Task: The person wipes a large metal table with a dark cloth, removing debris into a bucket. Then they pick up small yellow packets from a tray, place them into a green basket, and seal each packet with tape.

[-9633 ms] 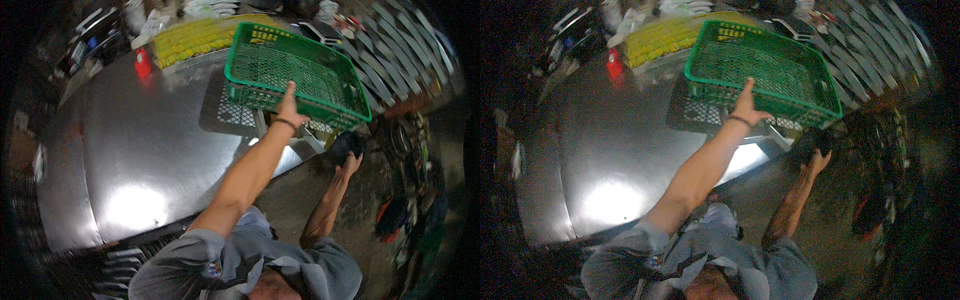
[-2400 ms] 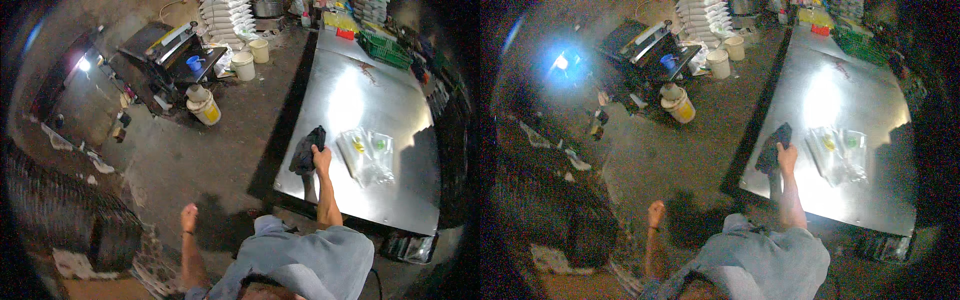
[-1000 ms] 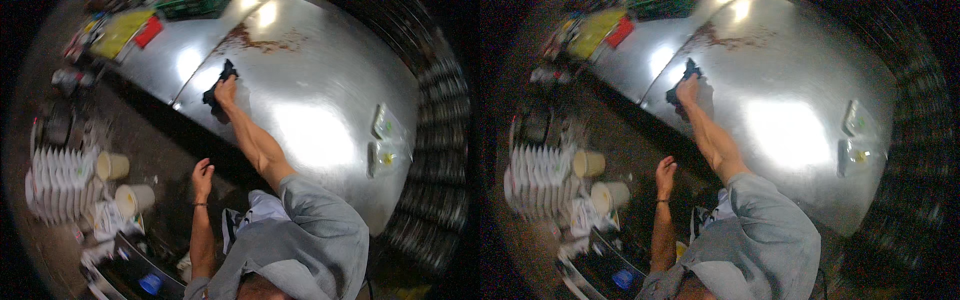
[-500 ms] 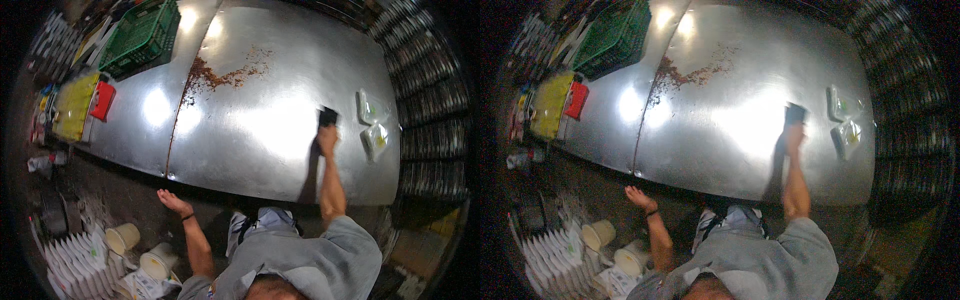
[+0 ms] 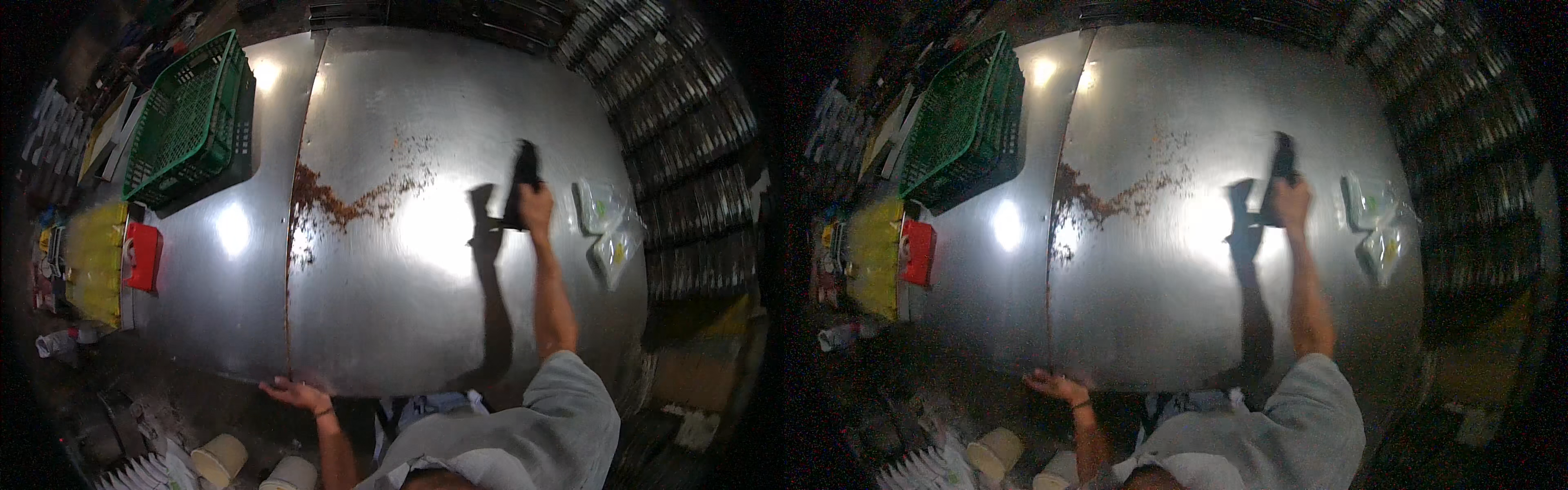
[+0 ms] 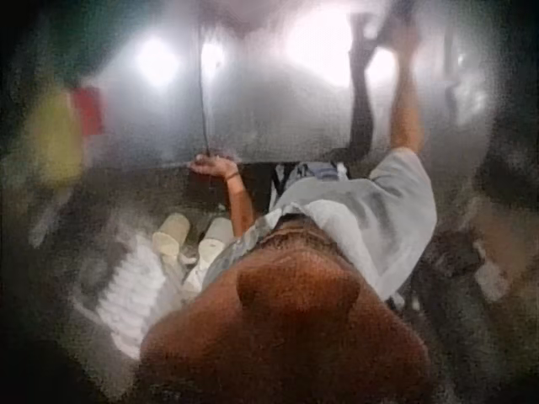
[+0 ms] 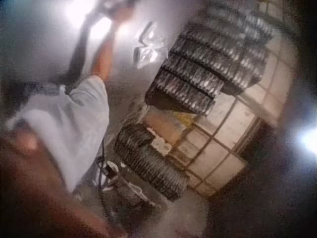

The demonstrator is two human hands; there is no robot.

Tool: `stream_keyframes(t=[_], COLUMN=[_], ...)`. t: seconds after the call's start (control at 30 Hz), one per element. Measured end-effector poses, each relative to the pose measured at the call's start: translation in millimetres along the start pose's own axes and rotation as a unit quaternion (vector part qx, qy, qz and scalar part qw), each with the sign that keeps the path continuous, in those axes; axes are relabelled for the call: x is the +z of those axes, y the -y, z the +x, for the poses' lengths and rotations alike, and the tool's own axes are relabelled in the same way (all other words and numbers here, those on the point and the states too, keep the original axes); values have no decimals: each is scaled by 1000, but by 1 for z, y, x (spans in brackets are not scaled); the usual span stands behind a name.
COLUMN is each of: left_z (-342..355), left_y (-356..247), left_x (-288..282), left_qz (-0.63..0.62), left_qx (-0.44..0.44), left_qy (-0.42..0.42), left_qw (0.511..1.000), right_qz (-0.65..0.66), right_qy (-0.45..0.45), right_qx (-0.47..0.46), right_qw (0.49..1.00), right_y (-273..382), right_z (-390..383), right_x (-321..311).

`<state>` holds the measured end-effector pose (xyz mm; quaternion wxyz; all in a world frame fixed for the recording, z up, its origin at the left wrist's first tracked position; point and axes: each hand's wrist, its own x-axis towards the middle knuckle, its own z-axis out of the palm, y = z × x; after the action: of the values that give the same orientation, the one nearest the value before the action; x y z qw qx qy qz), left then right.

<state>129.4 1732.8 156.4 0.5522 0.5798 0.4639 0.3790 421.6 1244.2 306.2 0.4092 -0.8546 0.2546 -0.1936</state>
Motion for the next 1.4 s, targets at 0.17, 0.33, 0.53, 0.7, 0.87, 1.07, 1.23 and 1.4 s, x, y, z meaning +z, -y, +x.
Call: stream_keyframes(t=[0.17, 0.33, 0.53, 0.7, 0.87, 1.07, 1.23, 1.4], left_z=[15, 10, 11, 15, 5, 18, 26, 2], left_y=[8, 14, 29, 23, 21, 8, 12, 13], left_x=[23, 65, 89, 61, -1, -18, -22, -16], left_qz=[174, 232, 267, 280, 254, 261, 275, 157], left_qx=[265, 218, 179, 157, 118, 133, 530, 286], left_qy=[72, 9, 1, 15, 12, 46, 136, 70], left_qw=[946, 948, 947, 947, 960, 955, 791, 943], right_qz=[-395, -363, -267, -201, 40, 110, 118, 7], right_qy=[-157, -156, -56, 125, 276, 331, 297, 57], right_qx=[-79, -113, -190, -223, -197, -341, -162, -164], right_qw=[902, 911, 943, 946, 940, 873, 934, 985], right_y=[-235, -214, -112, -8, 47, 48, 122, 45], right_z=[210, 324, 429, 312, 82, -93, -122, 29], right_x=[-49, 53, 168, 234, 244, 256, 198, 100])
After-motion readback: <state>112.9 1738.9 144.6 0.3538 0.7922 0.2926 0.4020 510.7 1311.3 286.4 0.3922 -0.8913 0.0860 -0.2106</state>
